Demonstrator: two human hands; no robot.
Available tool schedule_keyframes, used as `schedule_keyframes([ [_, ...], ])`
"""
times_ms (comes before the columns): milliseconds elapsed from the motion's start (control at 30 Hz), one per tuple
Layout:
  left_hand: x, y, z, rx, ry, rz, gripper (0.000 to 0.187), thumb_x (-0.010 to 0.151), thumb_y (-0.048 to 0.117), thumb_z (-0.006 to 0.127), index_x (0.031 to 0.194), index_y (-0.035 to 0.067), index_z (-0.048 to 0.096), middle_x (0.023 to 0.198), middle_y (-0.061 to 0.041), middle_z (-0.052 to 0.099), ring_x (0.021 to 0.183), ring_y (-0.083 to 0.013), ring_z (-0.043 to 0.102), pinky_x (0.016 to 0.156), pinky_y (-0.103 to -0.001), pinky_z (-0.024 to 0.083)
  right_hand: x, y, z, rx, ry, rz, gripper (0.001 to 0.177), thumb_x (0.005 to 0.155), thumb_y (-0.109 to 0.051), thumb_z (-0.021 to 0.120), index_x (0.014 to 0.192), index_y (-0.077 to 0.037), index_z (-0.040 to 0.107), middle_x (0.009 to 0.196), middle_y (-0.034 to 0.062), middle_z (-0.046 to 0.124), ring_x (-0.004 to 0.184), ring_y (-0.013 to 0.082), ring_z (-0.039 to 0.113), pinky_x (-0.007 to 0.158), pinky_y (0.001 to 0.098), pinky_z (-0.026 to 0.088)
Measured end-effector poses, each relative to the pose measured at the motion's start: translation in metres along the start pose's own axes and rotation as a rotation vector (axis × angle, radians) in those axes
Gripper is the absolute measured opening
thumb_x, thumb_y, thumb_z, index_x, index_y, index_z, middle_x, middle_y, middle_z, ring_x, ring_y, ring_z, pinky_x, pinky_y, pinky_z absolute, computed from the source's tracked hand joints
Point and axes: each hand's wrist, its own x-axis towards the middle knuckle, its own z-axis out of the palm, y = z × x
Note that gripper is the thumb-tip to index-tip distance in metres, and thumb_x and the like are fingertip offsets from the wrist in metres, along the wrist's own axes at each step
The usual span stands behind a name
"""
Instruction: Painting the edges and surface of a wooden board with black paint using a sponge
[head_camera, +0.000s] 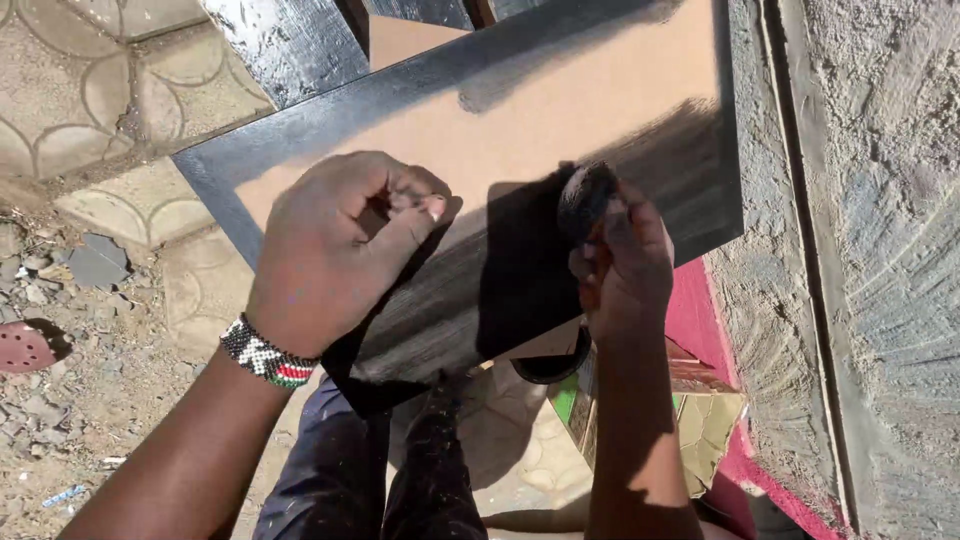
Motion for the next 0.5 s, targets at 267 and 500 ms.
schedule_keyframes([
  [267,0.154,-0.072,-0.025,0.634,-0.058,0.248,0.071,0.087,0.044,0.097,0.145,0.009,0.079,0.143,-0.015,0.069,0.126,-0.0444,0.063,0.103,-0.065,0.053,0.045,-0.005,0.051,-1.406,0.169,-0.669,0.015,0.103,-0.014,0.077,0.113,-0.011,0.088,0.11,0.0069,0.084,0.106,0.0329,0.077,0.096,0.049,0.057],
  [500,0.19,-0.065,-0.011,0.926,-0.596,0.176,0.086,0.077,0.045,0.1,0.158,0.034,0.072,0.149,-0.001,0.068,0.136,-0.0381,0.057,0.077,-0.064,0.066,-0.102,0.091,0.173,-1.361,-0.273,-0.764,0.01,0.105,-0.009,0.079,0.1,-0.011,0.071,0.098,0.0103,0.062,0.082,0.0337,0.063,0.066,0.05,0.053],
])
